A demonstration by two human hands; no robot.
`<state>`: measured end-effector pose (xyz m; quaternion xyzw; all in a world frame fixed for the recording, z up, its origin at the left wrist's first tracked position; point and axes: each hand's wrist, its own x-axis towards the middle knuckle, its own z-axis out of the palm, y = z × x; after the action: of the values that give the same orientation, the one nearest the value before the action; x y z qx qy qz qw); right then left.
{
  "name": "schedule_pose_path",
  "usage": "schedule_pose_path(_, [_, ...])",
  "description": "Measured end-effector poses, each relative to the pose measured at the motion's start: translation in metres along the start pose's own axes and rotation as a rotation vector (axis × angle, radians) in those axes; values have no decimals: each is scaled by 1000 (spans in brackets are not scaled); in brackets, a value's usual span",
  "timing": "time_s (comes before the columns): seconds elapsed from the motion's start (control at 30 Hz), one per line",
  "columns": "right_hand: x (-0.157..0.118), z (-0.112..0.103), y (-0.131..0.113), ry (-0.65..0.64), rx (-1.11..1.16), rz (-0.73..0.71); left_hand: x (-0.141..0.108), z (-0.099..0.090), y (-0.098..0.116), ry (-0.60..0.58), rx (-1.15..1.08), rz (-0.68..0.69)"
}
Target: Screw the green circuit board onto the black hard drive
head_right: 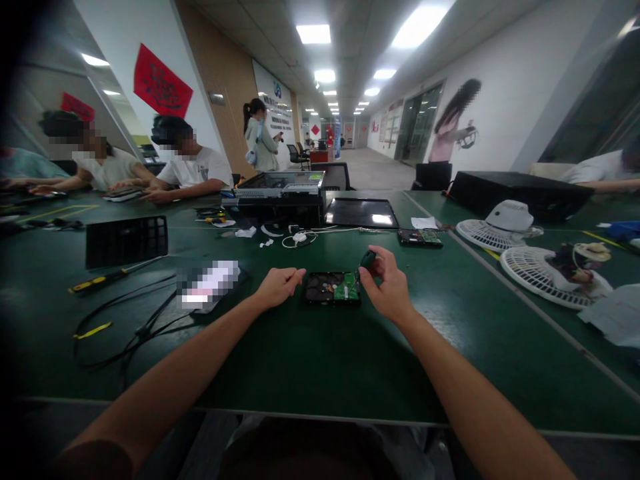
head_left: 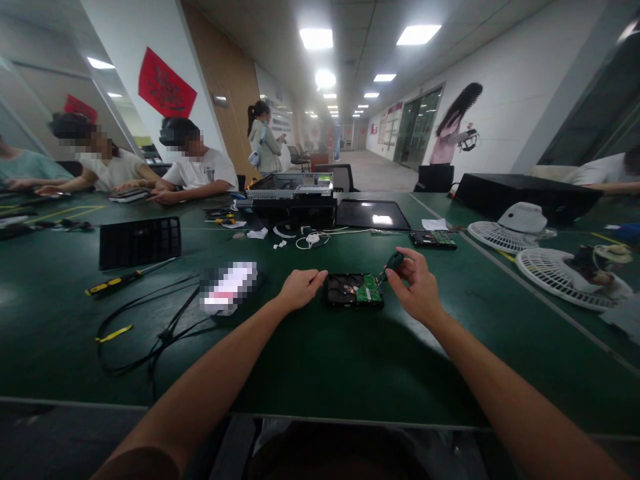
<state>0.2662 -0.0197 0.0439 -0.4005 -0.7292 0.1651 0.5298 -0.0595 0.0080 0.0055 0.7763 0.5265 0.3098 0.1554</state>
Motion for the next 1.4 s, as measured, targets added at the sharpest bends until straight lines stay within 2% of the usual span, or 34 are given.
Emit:
schedule_pose_path(0.3, [0,-1,3,4,-61,-82,-1,0,0,9,0,12])
schedule_pose_path(1.23, [0,0,8,-16,-57,-66,1,0,-1,25,35,61])
schedule_pose_path(1.33, [0,0,8,-22,-60,-73,-1,-2,2,19,-24,120])
schedule_pose_path(1.4, [-1,-1,8,-21,-78,-74,-3,-5,6,-39,-17,175])
